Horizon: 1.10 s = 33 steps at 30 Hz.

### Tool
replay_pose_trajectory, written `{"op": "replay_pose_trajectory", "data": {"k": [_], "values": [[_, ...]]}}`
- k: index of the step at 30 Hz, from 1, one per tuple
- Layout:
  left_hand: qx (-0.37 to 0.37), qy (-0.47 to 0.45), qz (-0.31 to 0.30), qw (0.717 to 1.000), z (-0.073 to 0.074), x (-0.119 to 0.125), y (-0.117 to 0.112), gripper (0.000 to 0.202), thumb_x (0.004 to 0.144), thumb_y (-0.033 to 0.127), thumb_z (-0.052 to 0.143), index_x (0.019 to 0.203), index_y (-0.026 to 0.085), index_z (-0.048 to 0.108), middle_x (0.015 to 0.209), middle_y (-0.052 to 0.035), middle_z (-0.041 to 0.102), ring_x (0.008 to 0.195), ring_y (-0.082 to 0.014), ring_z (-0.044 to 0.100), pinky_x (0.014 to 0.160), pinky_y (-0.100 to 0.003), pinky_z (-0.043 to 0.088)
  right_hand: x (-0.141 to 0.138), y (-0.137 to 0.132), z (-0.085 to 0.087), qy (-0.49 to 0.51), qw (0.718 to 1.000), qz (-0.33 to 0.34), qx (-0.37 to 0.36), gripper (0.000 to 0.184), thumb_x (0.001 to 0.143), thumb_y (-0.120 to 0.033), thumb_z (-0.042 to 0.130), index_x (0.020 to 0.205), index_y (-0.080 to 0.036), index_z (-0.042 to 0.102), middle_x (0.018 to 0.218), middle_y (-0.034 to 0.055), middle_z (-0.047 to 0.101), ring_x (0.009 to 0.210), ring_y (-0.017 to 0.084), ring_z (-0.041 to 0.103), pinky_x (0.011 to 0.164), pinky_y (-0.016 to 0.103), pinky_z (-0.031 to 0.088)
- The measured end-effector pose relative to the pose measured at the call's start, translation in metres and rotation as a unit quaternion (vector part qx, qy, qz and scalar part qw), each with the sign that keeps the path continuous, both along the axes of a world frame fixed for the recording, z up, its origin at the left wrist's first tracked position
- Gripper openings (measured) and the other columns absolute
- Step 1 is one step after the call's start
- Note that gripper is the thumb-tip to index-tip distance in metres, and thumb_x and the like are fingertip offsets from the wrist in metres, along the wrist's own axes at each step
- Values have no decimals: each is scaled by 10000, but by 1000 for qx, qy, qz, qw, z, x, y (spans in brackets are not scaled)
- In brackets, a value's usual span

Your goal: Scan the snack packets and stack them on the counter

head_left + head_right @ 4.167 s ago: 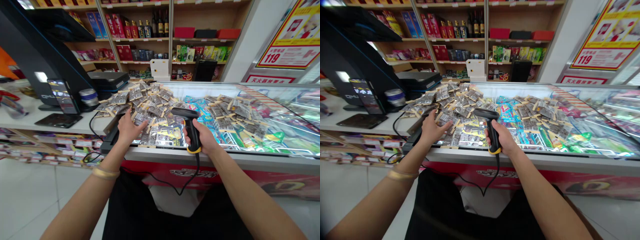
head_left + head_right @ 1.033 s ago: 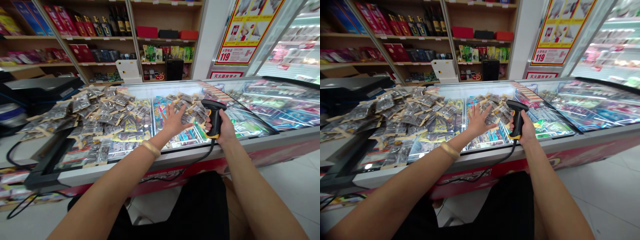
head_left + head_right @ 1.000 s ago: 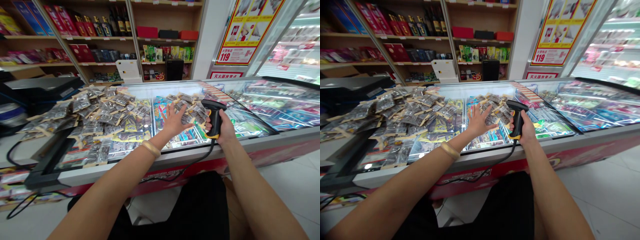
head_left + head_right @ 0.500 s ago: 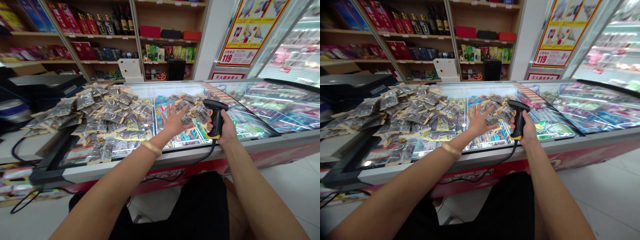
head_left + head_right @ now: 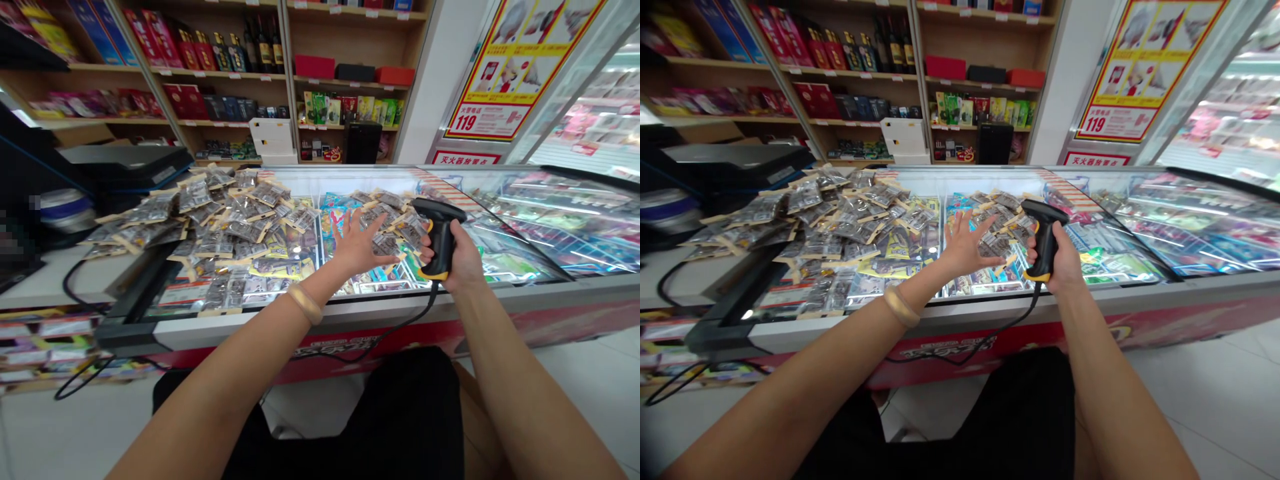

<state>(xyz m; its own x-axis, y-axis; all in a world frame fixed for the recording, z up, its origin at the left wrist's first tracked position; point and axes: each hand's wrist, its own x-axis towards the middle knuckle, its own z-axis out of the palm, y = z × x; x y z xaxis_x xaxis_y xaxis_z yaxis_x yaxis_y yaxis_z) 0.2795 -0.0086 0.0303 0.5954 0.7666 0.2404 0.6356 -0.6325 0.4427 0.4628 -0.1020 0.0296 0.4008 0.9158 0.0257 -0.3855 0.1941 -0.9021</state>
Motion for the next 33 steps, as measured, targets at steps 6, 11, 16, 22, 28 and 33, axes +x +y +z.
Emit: {"op": "replay_pose_trajectory", "data": {"k": [6, 11, 16, 22, 28, 33], "values": [[70, -141, -19, 987, 9, -75, 9, 641, 842, 441, 761, 1423, 250, 567, 1482, -159, 539, 1444, -316, 457, 1200, -475, 389, -33, 0, 13, -25, 998, 41, 29, 467, 840, -652, 667, 935, -195, 657, 675, 0, 568, 469, 104, 481, 406, 229, 436], [108, -144, 175, 968, 8, -188, 16, 467, 825, 365, 739, 1258, 212, 653, 1240, -119, 655, 1036, -242, 668, 1020, -413, 519, -88, 8, 15, 2, 993, 115, 9, 470, 788, -634, 727, 933, -190, 673, 678, -4, 576, 468, 96, 475, 404, 223, 426], [39, -29, 328, 943, 3, -258, -3, 507, 794, 503, 740, 1191, 207, 631, 963, -84, 702, 883, -266, 693, 843, -364, 535, -142, 21, 4, 14, 978, 205, -34, 452, 774, -623, 745, 846, -193, 627, 664, -14, 581, 449, 85, 473, 396, 215, 422], [-12, 45, 333, 942, -6, -258, -25, 674, 686, 596, 819, 1202, 244, 565, 813, -47, 718, 863, -317, 723, 723, -346, 515, -175, 31, -5, 19, 962, 265, -66, 417, 800, -581, 743, 900, -192, 632, 640, -21, 565, 449, 90, 464, 387, 207, 408], [-43, -133, 281, 949, -19, -259, -17, 495, 681, 440, 841, 1064, 211, 625, 739, 7, 680, 730, -223, 680, 709, -327, 515, -173, 33, -6, 43, 960, 265, -76, 423, 789, -567, 744, 972, -201, 637, 683, -10, 600, 455, 87, 449, 389, 195, 399], [-30, -301, 208, 930, -21, -245, 11, 280, 816, 451, 707, 944, 212, 637, 863, -19, 712, 777, -174, 661, 707, -283, 534, -162, 37, -2, 32, 959, 267, -91, 405, 770, -540, 762, 951, -203, 631, 688, -7, 623, 436, 84, 443, 376, 194, 393]]}}
